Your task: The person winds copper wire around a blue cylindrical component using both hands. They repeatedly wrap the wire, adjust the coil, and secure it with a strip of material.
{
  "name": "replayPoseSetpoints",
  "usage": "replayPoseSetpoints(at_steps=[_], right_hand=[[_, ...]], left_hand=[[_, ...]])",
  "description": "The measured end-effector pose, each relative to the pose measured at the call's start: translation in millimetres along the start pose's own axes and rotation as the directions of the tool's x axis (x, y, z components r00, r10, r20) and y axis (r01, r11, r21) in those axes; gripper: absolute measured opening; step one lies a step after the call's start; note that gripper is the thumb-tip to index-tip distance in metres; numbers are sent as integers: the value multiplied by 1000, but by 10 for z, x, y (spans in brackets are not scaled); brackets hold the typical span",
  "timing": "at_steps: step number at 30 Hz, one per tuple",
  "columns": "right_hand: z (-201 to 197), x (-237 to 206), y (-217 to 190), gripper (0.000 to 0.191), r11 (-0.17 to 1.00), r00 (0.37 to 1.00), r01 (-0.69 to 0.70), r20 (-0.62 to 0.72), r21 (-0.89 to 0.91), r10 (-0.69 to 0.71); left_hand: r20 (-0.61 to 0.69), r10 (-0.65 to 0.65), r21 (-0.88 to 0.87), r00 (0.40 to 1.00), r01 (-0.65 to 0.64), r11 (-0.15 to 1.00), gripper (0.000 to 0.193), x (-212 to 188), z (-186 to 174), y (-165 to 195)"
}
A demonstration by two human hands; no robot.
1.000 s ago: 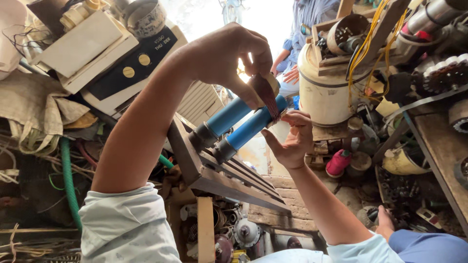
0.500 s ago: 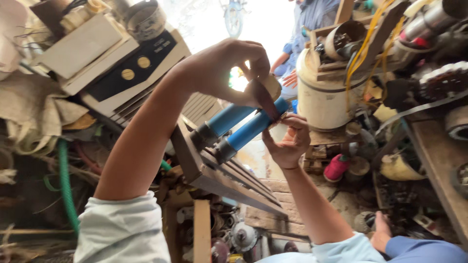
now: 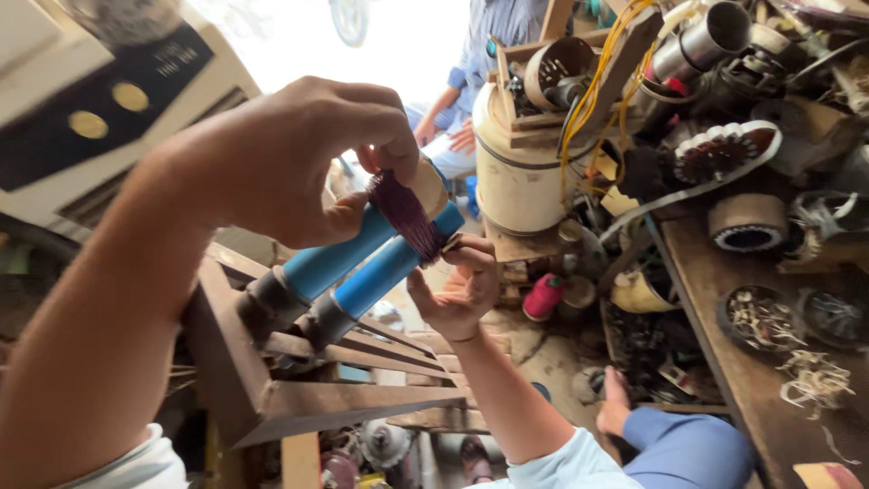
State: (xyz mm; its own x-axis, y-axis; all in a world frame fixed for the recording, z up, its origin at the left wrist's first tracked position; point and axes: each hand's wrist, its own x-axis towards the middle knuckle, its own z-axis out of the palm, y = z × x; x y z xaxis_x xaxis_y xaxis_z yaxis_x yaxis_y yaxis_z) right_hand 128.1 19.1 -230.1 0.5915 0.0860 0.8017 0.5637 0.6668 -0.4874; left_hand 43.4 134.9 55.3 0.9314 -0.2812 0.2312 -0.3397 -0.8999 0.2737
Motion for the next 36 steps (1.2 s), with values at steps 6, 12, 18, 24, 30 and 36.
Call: replayPoseSetpoints(at_steps=[6,12,18,24,30,36], right_hand=[[70,-51,-49,53,997,994,-65,-91,31,68],[84,-72,-34,51,997,993,-56,-99,55,62],[96,-85,-42,51,995,990,-95,-102,35,98],[149,-54,-64,49,991,989,-80,-117,107,93],[153,-34,-83,49,992,991,-70,-107,107,82],[155,16,-99,44,993,995,-59,-77,102,67]], left_hand=[[28,-46,21,999,45,999,27,3,5,38],[-122,49,-63,991,-57,996,18,8,59,14],[-168,-60,-76,984,48,996,24,34,127,-58],[-184,-1,-100,983,-17,995,26,30,142,-97],[-165,18,-66,986,-29,997,28,40,146,-132],[-91,-70,44,993,74,996,37,19,172,-132]])
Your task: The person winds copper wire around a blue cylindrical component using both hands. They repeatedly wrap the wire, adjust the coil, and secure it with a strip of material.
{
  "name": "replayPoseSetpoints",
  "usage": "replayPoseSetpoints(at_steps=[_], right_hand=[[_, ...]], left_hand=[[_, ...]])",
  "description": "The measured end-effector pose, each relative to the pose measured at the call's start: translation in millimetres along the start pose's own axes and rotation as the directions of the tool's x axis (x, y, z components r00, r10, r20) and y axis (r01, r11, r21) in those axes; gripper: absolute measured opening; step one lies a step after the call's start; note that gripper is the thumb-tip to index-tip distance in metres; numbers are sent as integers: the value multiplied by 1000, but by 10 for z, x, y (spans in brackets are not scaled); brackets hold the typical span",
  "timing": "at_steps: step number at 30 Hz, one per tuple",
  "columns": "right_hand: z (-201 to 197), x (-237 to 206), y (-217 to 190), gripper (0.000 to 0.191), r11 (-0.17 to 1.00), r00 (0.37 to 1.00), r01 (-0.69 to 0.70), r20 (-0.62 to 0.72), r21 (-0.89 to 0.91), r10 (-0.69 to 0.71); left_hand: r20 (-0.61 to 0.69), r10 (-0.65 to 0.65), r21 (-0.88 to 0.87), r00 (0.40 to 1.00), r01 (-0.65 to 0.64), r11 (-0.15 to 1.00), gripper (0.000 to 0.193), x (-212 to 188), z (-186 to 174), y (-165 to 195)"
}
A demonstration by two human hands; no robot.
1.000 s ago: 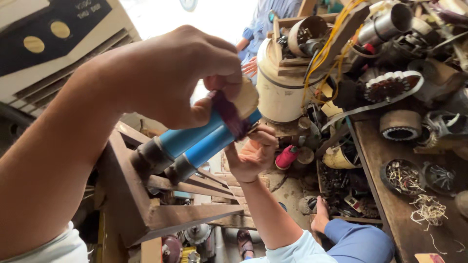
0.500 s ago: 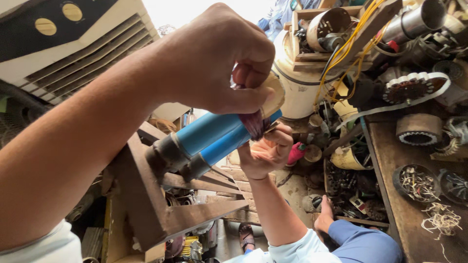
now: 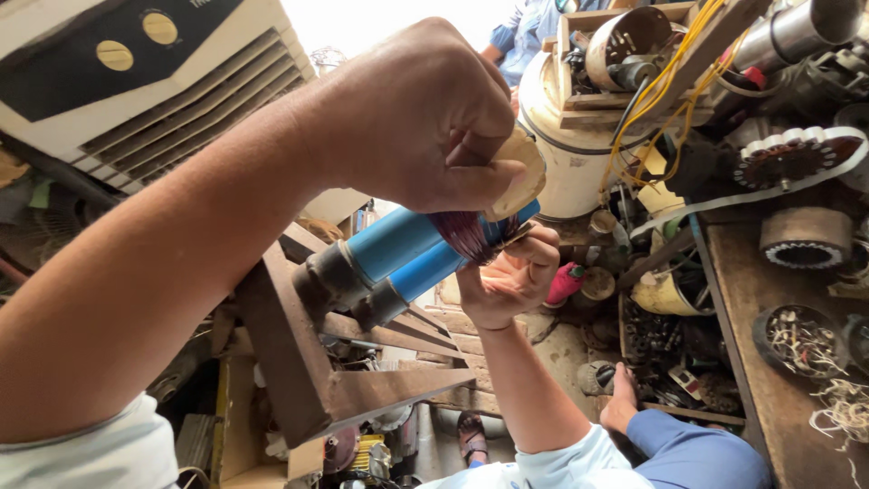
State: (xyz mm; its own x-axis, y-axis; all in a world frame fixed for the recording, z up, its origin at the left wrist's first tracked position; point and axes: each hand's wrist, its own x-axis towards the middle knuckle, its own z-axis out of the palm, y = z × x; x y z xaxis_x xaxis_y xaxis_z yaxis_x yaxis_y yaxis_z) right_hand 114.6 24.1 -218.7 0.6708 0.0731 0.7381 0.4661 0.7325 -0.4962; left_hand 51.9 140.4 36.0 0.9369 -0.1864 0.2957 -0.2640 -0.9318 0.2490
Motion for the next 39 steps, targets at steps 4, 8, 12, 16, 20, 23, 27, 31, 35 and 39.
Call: replayPoseSetpoints(at_steps=[4,8,12,16,20,23,27,31,35,39], right_hand=[[11,6,-4,41,998,999,48,0,41,-48],[-41,-106,-10,28,935,979,-164,-64,316,193],[-148,-238,5,14,817,933,-314,-4,484,361],[-214,-216,15,7,639,862,-410,47,651,504],[-222,-32,-57,27,444,772,-545,219,711,597],[-256,127,-157,55,426,722,-650,336,629,606],[-362,256,-230,72,508,756,-645,383,571,531],[-516,289,-245,75,645,765,-639,438,420,472],[-658,306,-304,70,735,743,-622,501,271,444],[-729,331,-419,69,713,710,-661,499,232,496]], left_hand=[[-8,68,24,998,-68,997,39,-2,-13,37],[-7,93,42,996,-92,995,41,6,-25,55],[2,90,51,996,-90,995,43,6,-11,26],[-21,159,53,987,-157,986,41,-5,20,-36],[5,143,93,990,-143,985,38,1,24,-52],[61,116,114,991,-123,986,36,28,27,-12],[39,191,135,981,-195,972,36,18,26,53],[176,127,79,976,-142,987,25,68,18,100],[330,127,-15,935,-129,991,25,102,10,167],[390,116,-70,913,-96,993,38,114,-61,246]])
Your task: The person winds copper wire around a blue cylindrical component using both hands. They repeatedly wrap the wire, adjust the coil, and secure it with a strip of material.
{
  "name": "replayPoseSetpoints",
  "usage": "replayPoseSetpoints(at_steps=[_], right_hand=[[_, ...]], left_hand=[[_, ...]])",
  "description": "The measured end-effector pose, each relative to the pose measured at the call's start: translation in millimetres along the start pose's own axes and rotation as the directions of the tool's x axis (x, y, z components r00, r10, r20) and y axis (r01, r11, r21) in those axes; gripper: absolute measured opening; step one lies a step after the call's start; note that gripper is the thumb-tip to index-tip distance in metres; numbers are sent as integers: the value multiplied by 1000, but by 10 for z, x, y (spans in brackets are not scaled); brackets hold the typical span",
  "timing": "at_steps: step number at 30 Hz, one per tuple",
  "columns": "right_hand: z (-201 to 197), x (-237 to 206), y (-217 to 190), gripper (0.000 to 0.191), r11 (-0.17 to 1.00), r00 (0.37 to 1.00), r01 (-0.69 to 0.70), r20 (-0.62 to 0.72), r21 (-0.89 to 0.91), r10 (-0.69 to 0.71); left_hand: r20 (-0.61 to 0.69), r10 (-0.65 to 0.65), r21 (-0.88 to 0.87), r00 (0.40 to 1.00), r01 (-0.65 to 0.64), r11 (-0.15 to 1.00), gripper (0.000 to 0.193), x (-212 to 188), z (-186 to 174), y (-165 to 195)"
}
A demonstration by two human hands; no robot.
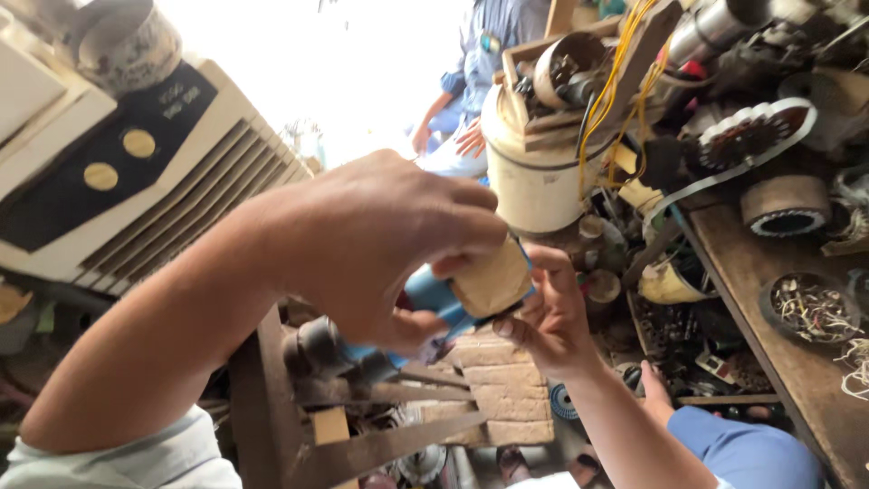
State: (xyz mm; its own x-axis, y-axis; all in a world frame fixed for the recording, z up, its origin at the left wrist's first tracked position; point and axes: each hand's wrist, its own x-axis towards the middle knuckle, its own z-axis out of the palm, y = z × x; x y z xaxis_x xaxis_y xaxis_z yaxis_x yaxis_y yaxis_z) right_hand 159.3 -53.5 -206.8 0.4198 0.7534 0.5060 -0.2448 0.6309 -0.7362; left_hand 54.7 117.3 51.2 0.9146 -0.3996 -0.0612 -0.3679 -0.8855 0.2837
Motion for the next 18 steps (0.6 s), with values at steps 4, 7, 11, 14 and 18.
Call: replayPoseSetpoints(at_steps=[4,7,11,14,18], right_hand=[[37,-47,-74,68,999,999,29,28,-19,-28],[45,-67,-91,67,993,996,82,42,-84,-79],[12,-85,-109,68,992,997,74,24,-99,-72],[-17,-93,-132,70,993,998,60,14,-103,-59],[-11,-97,-146,67,995,998,58,19,-85,-56]], left_hand=[[10,56,-24,998,-56,998,49,-33,-114,71],[83,19,-31,996,-16,999,49,4,-164,113],[87,-7,-2,996,7,1000,46,27,-169,158],[4,-48,56,999,47,997,39,7,-57,235],[-123,-129,8,984,131,991,20,-15,123,372]])
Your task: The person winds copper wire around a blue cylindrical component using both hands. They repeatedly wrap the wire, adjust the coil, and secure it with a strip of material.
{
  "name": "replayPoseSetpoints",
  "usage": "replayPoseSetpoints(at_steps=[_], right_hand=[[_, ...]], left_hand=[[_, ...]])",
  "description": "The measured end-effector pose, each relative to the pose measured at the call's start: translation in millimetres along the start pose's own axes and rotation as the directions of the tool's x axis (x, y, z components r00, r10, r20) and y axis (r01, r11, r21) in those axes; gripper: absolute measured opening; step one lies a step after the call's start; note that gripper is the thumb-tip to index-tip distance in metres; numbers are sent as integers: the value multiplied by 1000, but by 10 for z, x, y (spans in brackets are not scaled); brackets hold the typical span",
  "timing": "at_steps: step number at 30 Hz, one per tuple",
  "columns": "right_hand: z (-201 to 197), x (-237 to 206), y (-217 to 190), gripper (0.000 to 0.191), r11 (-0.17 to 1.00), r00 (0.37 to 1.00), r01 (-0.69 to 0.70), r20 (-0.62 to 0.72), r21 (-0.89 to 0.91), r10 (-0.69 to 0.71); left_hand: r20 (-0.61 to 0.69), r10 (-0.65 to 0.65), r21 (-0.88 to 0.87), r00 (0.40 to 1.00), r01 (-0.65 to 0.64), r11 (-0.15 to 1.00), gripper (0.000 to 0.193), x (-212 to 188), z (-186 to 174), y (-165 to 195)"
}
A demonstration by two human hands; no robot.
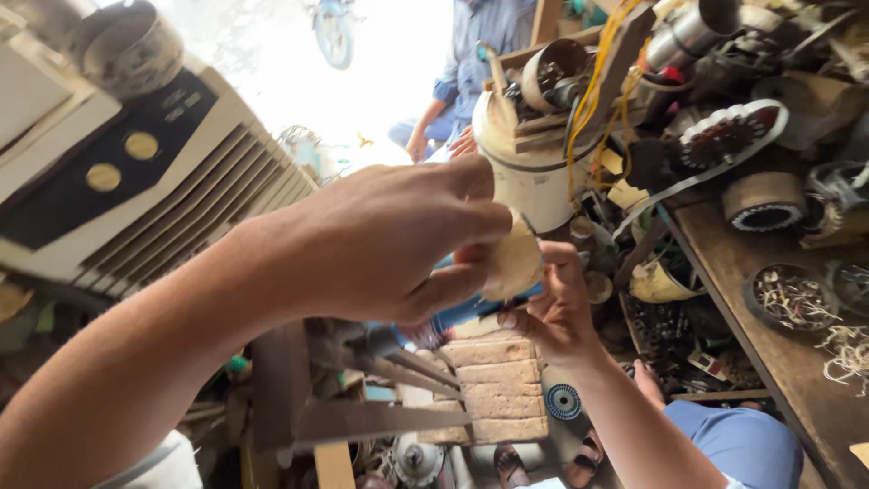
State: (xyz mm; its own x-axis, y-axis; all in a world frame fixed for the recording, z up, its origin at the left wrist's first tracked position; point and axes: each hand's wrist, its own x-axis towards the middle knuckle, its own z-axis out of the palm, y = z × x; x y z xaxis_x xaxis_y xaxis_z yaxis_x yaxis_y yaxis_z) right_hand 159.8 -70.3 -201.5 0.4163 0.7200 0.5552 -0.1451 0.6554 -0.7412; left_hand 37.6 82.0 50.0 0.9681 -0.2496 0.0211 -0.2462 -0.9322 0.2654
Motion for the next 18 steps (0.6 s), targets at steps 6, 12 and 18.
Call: replayPoseSetpoints(at_steps=[6,12,18], right_hand=[[79,38,22,63,999,998,35,47,27,-36],[115,69,18,62,999,998,37,39,38,-38],[97,65,-4,63,999,998,43,34,30,-44]], left_hand=[[-77,-263,-18,962,263,965,41,-72,47,290],[-192,-359,-49,913,356,933,43,-139,100,533],[-360,-303,71,882,350,934,43,-192,288,631]])
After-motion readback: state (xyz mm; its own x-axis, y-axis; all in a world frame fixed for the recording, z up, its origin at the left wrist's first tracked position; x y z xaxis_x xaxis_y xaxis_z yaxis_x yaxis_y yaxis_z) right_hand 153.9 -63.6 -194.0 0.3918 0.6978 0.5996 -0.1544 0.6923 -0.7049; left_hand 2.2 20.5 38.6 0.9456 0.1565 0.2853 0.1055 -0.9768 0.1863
